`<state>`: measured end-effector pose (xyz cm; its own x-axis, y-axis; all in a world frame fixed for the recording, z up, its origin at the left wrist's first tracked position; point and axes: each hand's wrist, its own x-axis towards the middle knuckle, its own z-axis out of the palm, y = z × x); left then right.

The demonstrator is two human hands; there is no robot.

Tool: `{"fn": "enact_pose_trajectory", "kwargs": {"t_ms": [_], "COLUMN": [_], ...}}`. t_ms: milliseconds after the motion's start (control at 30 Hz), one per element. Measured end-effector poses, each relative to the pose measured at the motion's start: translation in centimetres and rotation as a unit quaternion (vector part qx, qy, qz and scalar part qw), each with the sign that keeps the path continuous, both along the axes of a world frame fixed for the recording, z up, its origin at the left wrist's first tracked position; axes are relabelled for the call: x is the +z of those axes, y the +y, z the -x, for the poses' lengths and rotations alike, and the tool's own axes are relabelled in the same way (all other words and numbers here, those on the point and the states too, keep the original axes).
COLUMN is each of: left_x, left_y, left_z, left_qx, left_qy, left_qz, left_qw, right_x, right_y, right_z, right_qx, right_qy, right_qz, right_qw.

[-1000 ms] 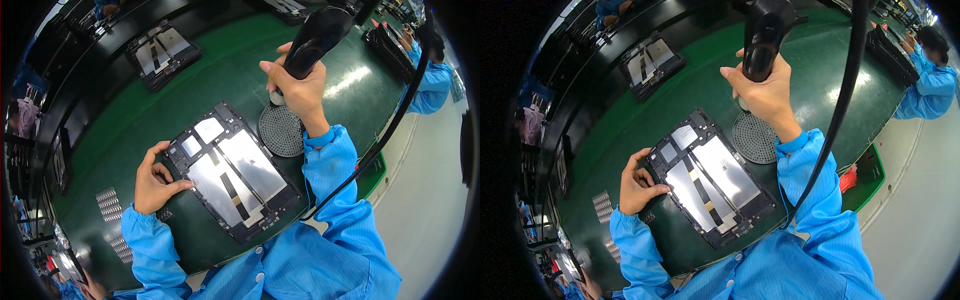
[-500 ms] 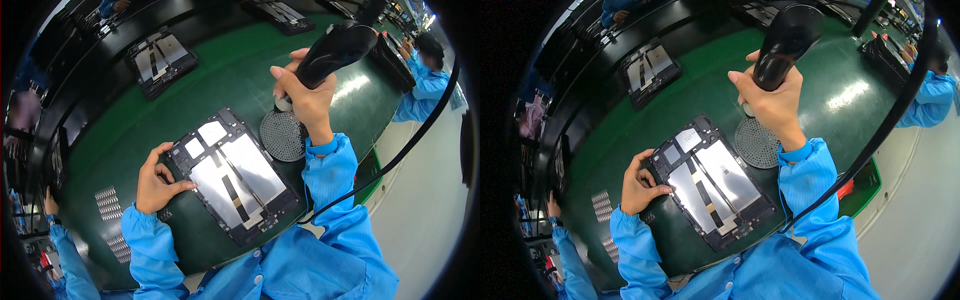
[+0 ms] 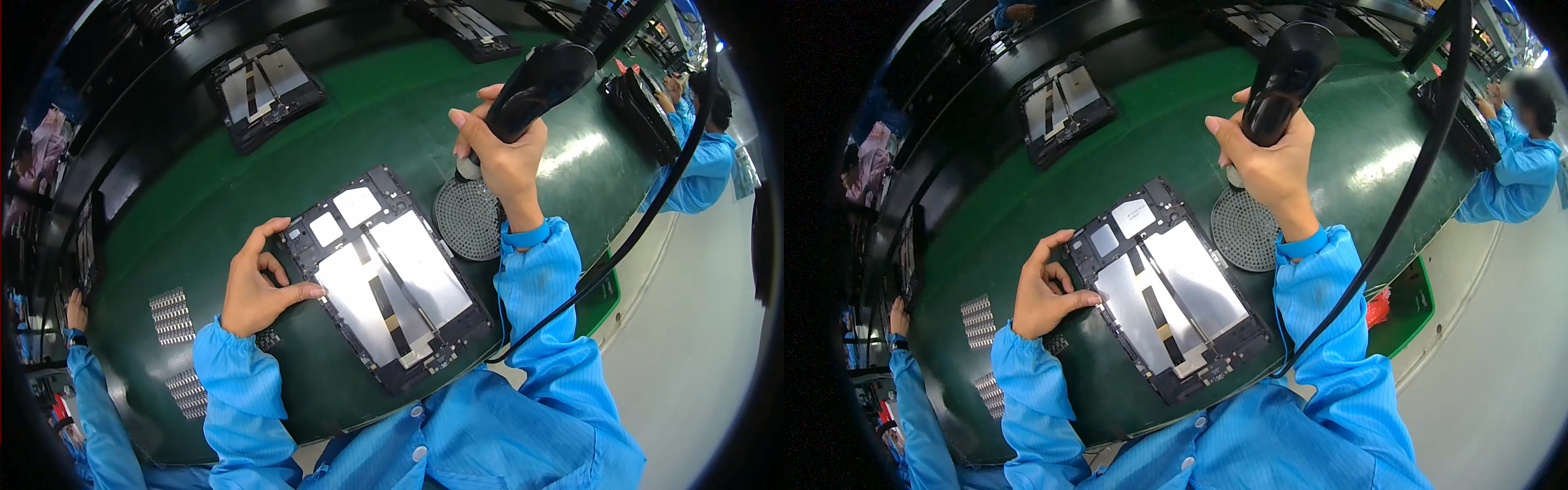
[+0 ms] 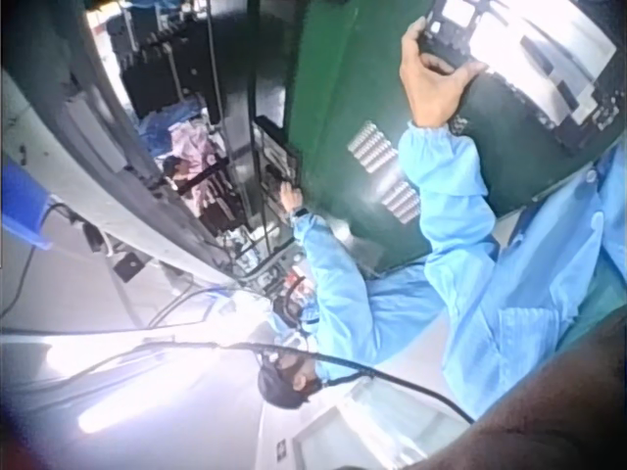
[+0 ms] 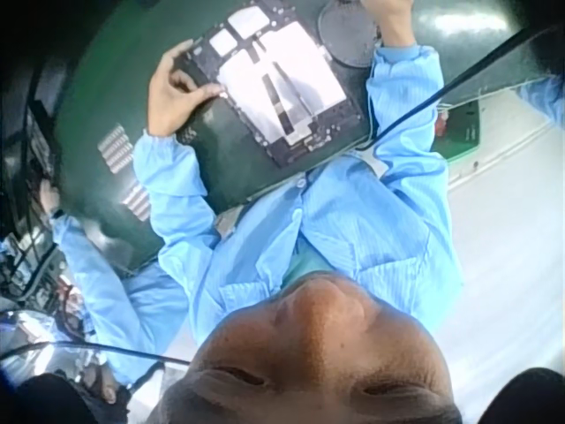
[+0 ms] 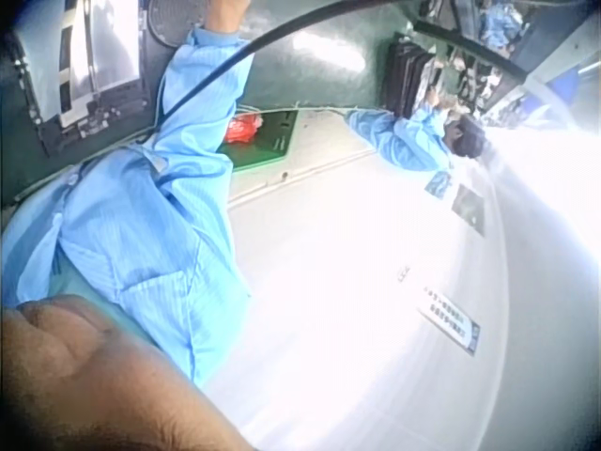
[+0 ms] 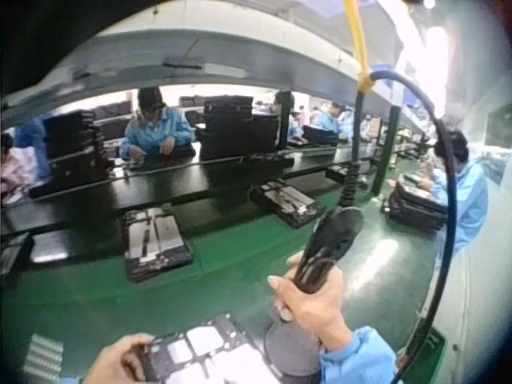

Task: Assembling electronic tablet devices by installing internal components and fastening screws using an electric screwdriver on a production line.

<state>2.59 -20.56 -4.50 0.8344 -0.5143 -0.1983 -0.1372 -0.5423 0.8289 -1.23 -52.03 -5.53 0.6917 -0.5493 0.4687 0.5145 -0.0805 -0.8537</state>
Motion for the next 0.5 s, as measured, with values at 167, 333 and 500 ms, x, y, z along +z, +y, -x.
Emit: {"fn": "enact_pose_trajectory", "kwargs": {"t_ms": [167,333,500], "left_x": [0.08,-0.02,-0.03], "left_y": [-0.27,-0.25,-0.36], "left_z": [-0.08,-0.33,-0.41], "left_qx": [-0.004,-0.008,-0.006], "left_qy": [0.003,0.005,0.014], "left_qz": [0.001,0.001,-0.008], "left_qw": [1.000,1.000,1.000], "right_x": [-0.02,-0.10,-0.19], "right_y": [-0.05,0.05,-0.17], "right_z": [0.08,0.04,0.13], "right_qx": [-0.005,-0.012,-0.014], "right_qy": [0.012,0.014,0.025], "right_qz": [0.006,0.012,0.036], "right_qw": [1.000,1.000,0.999]}}
